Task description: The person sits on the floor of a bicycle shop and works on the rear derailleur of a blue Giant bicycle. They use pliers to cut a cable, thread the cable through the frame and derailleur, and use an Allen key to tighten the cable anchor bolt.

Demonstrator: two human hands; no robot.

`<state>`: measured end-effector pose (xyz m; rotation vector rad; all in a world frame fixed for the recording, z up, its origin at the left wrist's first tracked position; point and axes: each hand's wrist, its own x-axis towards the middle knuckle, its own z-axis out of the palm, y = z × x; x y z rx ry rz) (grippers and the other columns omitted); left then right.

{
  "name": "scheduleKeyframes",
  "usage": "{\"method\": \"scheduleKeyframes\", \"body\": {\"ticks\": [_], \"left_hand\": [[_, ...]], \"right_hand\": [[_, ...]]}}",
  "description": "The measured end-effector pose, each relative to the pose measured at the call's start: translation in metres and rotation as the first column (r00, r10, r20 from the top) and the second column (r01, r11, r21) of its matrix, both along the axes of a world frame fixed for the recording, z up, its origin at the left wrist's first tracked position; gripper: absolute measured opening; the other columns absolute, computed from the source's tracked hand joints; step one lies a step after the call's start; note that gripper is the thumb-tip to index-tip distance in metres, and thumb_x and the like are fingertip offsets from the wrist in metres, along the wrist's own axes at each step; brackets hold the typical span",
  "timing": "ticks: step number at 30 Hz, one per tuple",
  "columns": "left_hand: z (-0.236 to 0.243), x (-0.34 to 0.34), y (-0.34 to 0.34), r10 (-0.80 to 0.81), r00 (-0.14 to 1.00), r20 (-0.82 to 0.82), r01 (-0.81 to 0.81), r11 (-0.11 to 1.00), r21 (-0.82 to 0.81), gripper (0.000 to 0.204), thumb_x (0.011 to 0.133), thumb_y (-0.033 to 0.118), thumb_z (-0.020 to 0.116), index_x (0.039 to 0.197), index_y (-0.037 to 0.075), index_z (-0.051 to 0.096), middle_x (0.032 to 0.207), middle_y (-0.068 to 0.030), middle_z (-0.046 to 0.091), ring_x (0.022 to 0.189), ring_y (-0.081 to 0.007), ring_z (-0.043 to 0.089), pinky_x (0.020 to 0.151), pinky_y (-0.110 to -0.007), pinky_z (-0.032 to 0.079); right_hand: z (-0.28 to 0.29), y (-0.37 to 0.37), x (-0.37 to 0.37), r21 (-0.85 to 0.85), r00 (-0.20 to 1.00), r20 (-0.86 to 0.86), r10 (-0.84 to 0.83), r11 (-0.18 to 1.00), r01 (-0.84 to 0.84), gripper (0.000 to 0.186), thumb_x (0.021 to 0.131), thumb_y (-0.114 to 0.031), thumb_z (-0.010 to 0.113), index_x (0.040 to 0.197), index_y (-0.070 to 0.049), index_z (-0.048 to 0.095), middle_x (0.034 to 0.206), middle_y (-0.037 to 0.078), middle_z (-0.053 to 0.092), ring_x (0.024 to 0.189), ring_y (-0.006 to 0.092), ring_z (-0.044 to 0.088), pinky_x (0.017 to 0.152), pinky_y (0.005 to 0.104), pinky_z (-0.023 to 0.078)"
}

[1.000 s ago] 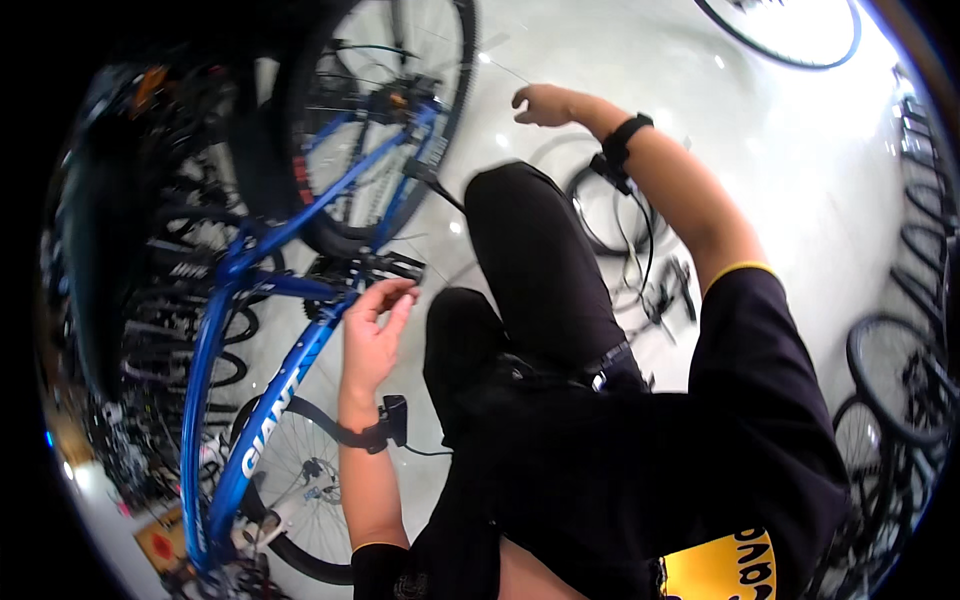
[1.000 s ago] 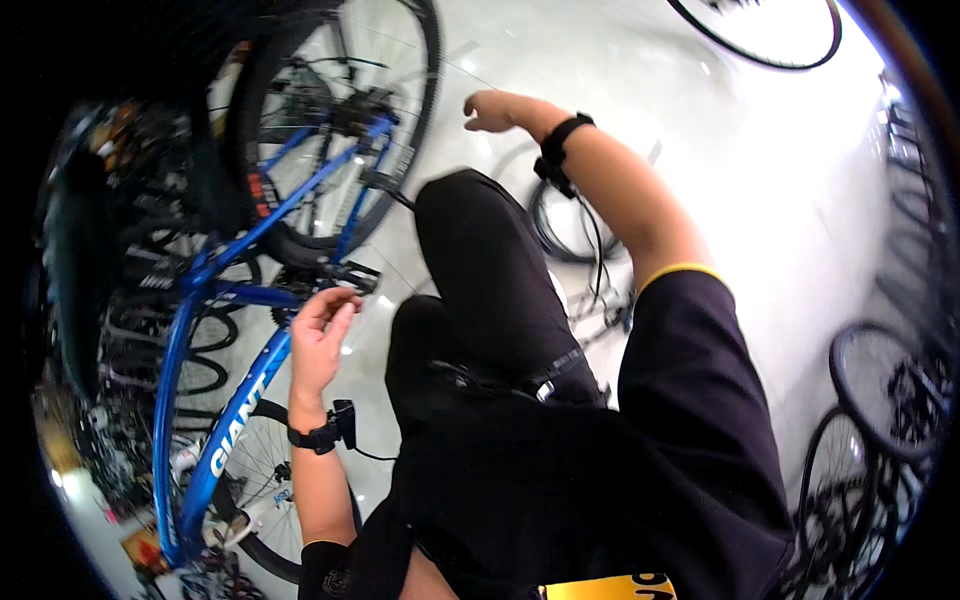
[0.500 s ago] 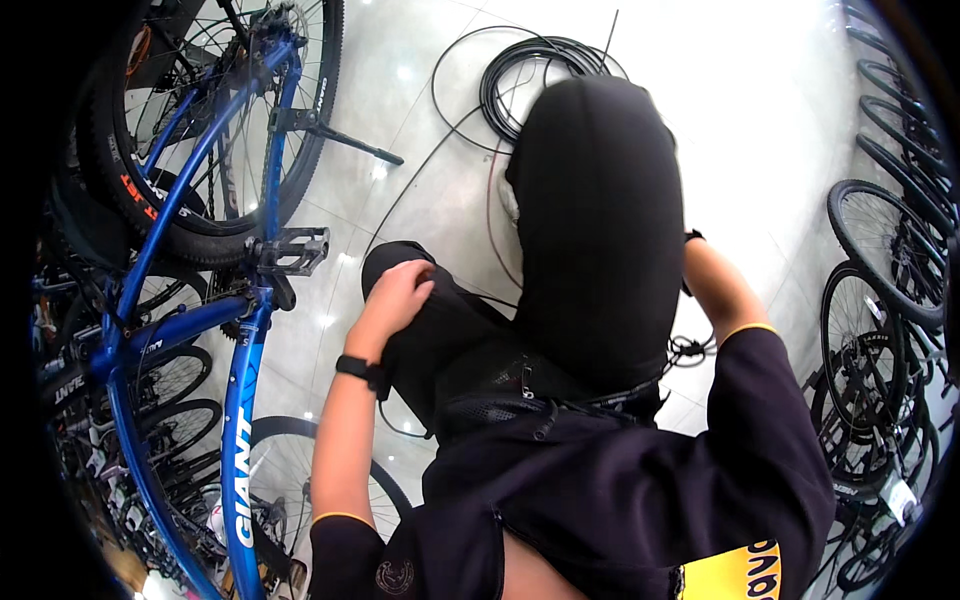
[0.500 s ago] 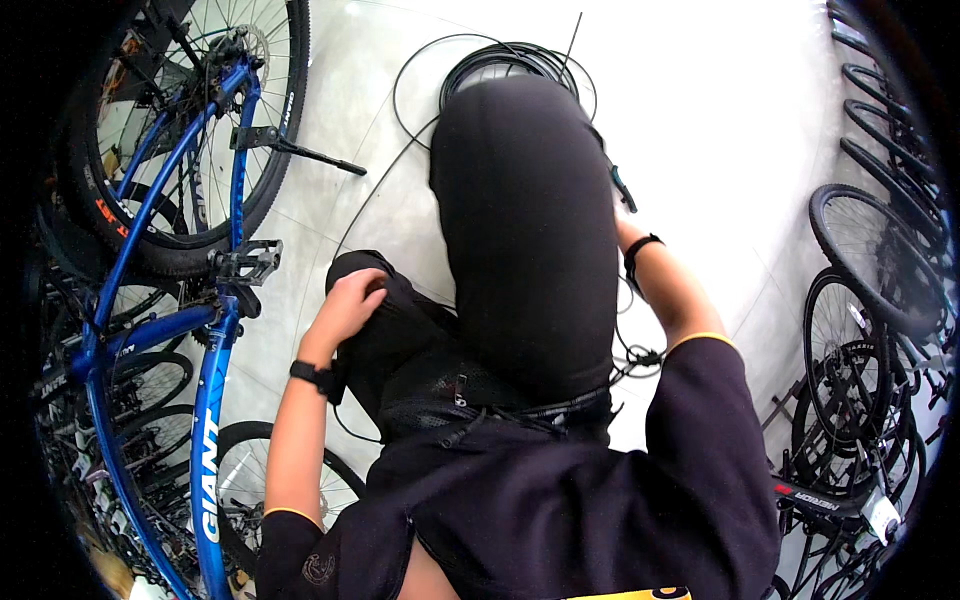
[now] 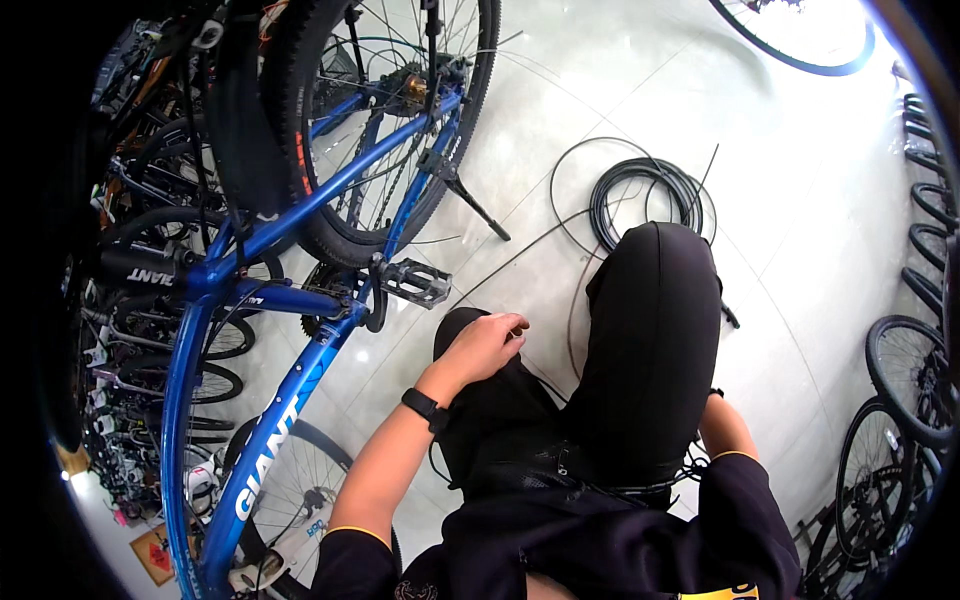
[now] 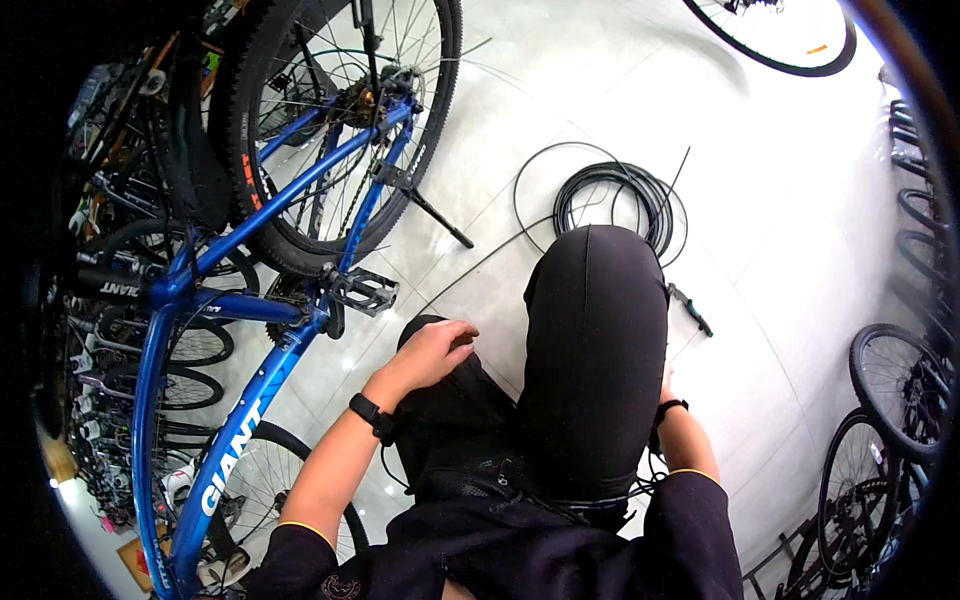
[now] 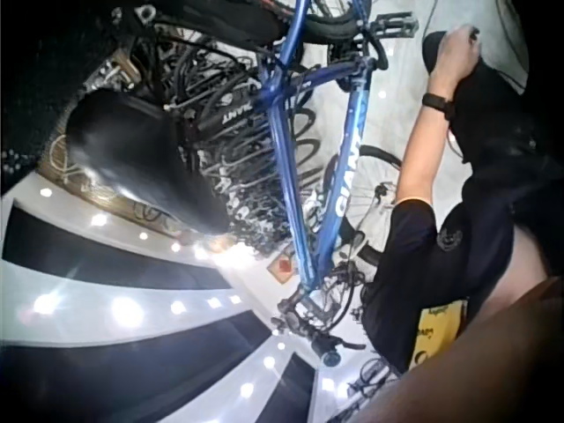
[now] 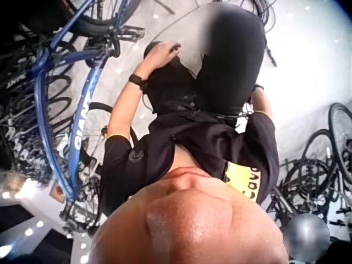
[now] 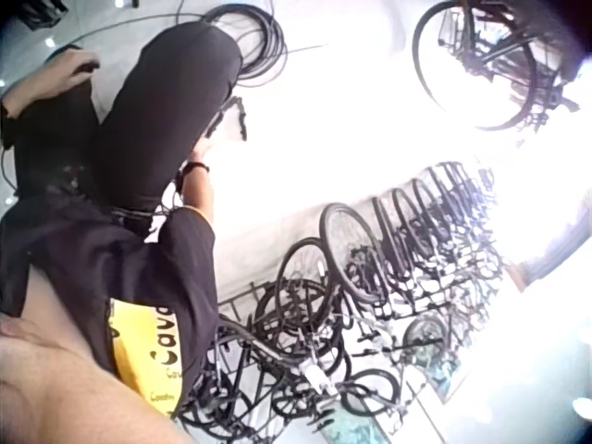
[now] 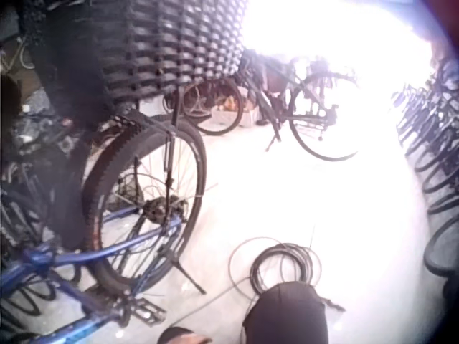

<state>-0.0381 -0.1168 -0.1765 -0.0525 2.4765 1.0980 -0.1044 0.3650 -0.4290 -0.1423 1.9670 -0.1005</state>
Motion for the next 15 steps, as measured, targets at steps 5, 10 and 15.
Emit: {"method": "scheduleKeyframes", "body": {"ticks": [5, 10, 15], "left_hand": [[0.021, -0.037, 0.005, 0.234, 0.969, -0.080, -0.208, 0.947, 0.246, 0.021, 0.089, 0.012, 0.061, 0.105, -0.002, 0.064, 0.095, -0.0127, 0.069, 0.086, -0.0196, 0.066, 0.078, -0.031, 0.052], [0.024, -0.103, -0.003, 0.646, 0.755, -0.118, -0.375, 0.571, 0.730, 0.016, 0.095, 0.010, 0.055, 0.105, 0.000, 0.062, 0.094, -0.0068, 0.068, 0.085, -0.0116, 0.063, 0.077, -0.024, 0.049], [0.032, -0.165, -0.007, 0.820, 0.558, 0.127, -0.417, 0.145, 0.897, 0.016, 0.095, 0.014, 0.056, 0.106, 0.006, 0.062, 0.096, -0.0040, 0.066, 0.086, -0.0128, 0.062, 0.075, -0.024, 0.048]], "right_hand": [[0.051, 0.000, -0.022, -0.018, 0.878, 0.417, -0.235, 0.964, 0.266, 0.026, 0.077, -0.021, 0.068, 0.078, 0.004, 0.062, 0.066, 0.010, 0.063, 0.060, 0.0227, 0.063, 0.054, 0.0344, 0.051], [0.140, -0.048, -0.145, -0.533, 0.835, -0.186, -0.518, 0.767, 0.357, 0.015, 0.075, -0.006, 0.056, 0.063, 0.001, 0.061, 0.057, 0.004, 0.059, 0.052, 0.0123, 0.055, 0.046, 0.0303, 0.043], [0.206, -0.146, -0.291, -0.873, 0.903, -0.155, -0.402, 0.484, 0.066, 0.037, 0.094, -0.023, 0.049, 0.071, 0.004, 0.059, 0.065, 0.011, 0.063, 0.059, 0.0163, 0.060, 0.059, 0.0324, 0.050]]}}
